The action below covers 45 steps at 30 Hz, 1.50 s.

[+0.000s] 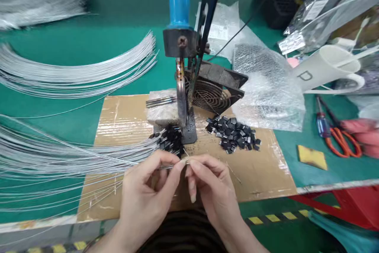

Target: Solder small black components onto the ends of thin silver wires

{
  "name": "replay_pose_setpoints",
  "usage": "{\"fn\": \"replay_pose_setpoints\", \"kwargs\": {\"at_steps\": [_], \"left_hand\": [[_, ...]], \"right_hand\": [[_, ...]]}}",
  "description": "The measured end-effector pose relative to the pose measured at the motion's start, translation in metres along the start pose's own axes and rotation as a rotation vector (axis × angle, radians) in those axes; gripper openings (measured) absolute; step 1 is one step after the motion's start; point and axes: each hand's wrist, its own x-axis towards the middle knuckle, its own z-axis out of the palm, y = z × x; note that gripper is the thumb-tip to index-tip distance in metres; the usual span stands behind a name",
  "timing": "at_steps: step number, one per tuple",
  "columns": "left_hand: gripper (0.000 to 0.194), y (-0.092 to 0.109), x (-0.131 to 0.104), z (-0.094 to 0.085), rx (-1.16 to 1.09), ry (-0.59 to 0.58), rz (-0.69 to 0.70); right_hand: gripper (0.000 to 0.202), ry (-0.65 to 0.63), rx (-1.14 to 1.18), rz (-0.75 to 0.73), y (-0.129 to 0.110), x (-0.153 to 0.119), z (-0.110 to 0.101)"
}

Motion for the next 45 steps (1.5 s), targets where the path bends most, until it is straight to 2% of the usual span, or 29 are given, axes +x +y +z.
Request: {"fn": "replay_pose_setpoints", "kwargs": {"at_steps": [9,14,20,35,39,45], "left_hand": [[0.008,0.005,0.001,0.004,-0.095,0.054,-0.014],[0.008,0.005,0.007,0.004,-0.138,0.068,0.027],[0.008,0.005,0.007,0.002,-0.092,0.083,0.041],[0.008,0.000,0.003,0.003,-0.044,0.063,0.084],[0.008,-0.001,0.003,0.001,-0.034,0.040,0.106],[0.009,-0.002,0.003,0.000,-0.039,-0.009,0.153]], "right_hand": [[0.008,0.019,-0.020,-0.035,0.001,0.003,0.005],[0.017,-0.003,-0.073,-0.041,0.002,0.004,-0.001],[0.012,-0.008,-0.220,-0.071,0.005,0.003,-0.009],[0.011,-0.014,-0.230,-0.082,0.002,0.000,-0.009],[0.011,-0.020,-0.188,-0.040,-0.004,0.002,-0.008],[0.017,-0.058,-0.135,0.098,-0.016,0.006,-0.009]]}}
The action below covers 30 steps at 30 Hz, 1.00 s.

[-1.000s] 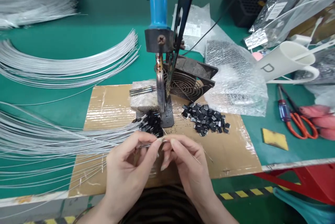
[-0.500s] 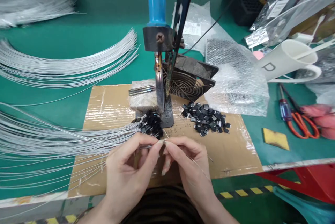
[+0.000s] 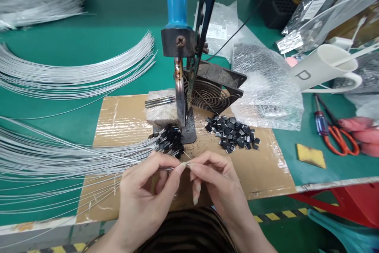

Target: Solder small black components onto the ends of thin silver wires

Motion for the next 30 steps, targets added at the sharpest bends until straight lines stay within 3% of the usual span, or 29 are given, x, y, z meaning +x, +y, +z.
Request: {"fn": "replay_pose_setpoints", "kwargs": {"at_steps": [6,12,19,23,30], "left_hand": [[0.011,0.005,0.000,0.003,0.012,0.071,-0.106],[0.009,0.002,-0.001,0.005,0.042,0.072,-0.063],[0.007,0.005,-0.006,0.016,0.000,0.181,-0.110],[0.005,0.004,-0.007,0.018,-0.010,0.183,-0.076],[0.007,0.008,-0.005,0.016,-0.050,0.164,-0.191]], "right_hand": [[0.016,-0.004,-0.044,-0.012,-0.001,-0.001,-0.001],[0.015,0.034,-0.016,-0.053,0.006,-0.001,0.000],[0.012,0.111,0.114,-0.103,0.015,-0.001,0.013],[0.010,0.144,0.140,-0.122,0.020,-0.002,0.016],[0.016,0.119,0.034,-0.153,0.021,-0.005,0.007]]}}
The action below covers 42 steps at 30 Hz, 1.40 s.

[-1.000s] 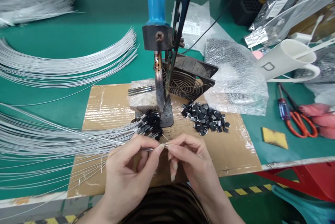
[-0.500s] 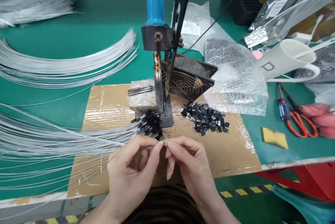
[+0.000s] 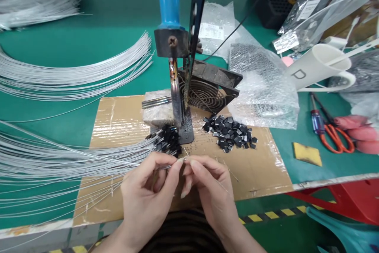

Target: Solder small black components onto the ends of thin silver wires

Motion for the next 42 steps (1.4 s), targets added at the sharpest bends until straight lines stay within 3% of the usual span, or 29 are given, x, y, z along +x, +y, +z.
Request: {"fn": "replay_pose_setpoints", "kwargs": {"at_steps": [10,17,23,30,37,42], "left_hand": [[0.007,-0.005,0.002,-0.003,0.020,-0.055,0.091],[0.012,-0.002,0.000,-0.003,0.027,-0.061,0.038],[0.010,-0.007,0.002,-0.008,0.053,-0.131,0.096],[0.010,-0.002,0.001,-0.004,0.032,-0.065,0.029],[0.007,-0.006,-0.001,-0.001,0.036,-0.045,0.065],[0.008,0.000,0.001,-0.001,0.020,-0.011,-0.038]], "right_hand": [[0.011,-0.055,-0.098,0.012,-0.008,0.000,-0.006],[0.013,-0.048,-0.066,0.025,-0.010,0.002,-0.007],[0.017,-0.067,-0.067,0.078,-0.016,0.006,-0.010],[0.015,-0.061,-0.031,0.055,-0.012,0.003,-0.008],[0.012,-0.018,0.038,0.015,-0.002,0.000,0.000],[0.017,-0.017,-0.075,-0.044,-0.003,-0.002,-0.005]]}}
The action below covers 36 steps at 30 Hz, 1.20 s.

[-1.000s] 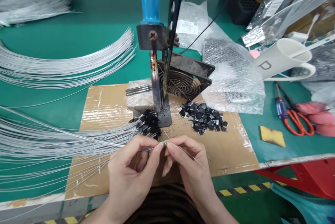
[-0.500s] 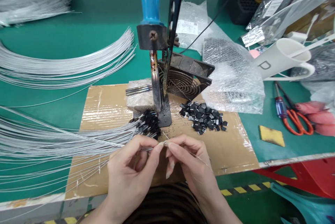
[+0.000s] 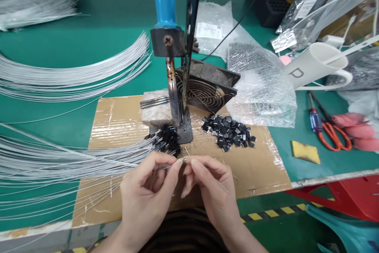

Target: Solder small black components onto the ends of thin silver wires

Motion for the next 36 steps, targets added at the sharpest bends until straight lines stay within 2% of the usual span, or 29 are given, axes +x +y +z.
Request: {"fn": "replay_pose_setpoints", "kwargs": {"at_steps": [2,3,6,8,10,12,16,20,24,28,36], "left_hand": [[0.007,0.000,0.003,-0.002,0.025,0.009,0.006],[0.005,0.000,0.004,-0.004,0.036,0.008,0.022],[0.001,-0.003,0.007,-0.008,0.045,-0.006,0.056],[0.001,-0.004,0.008,-0.009,0.051,-0.011,0.053],[0.002,-0.004,0.008,-0.009,0.060,-0.003,0.042],[0.004,-0.003,0.008,-0.008,0.060,0.016,0.033],[0.004,-0.003,0.008,-0.008,0.064,0.005,0.062],[0.004,-0.005,0.008,-0.009,0.077,0.001,0.084],[0.006,-0.006,0.008,-0.010,0.084,0.004,0.083],[0.005,-0.005,0.007,-0.011,0.099,0.017,0.054],[0.006,-0.002,0.009,-0.009,0.084,0.039,0.010]], "right_hand": [[0.025,0.020,-0.153,-0.102,-0.008,-0.001,-0.011],[0.025,0.069,-0.264,-0.209,-0.013,-0.002,-0.019],[0.007,0.373,-0.784,-0.538,-0.030,-0.001,-0.046],[0.008,0.505,-1.191,-0.709,-0.038,0.003,-0.062],[0.014,0.506,-1.451,-0.784,-0.042,0.007,-0.072],[0.011,0.445,-1.547,-0.817,-0.042,0.010,-0.076],[0.006,0.348,-1.552,-0.862,-0.038,0.012,-0.075],[0.006,0.355,-1.447,-0.840,-0.033,0.010,-0.074],[0.012,0.381,-1.171,-0.723,-0.034,0.006,-0.067],[0.013,0.369,-0.901,-0.644,-0.038,0.003,-0.050],[0.009,0.205,-0.509,-0.346,-0.036,0.006,-0.017]]}}
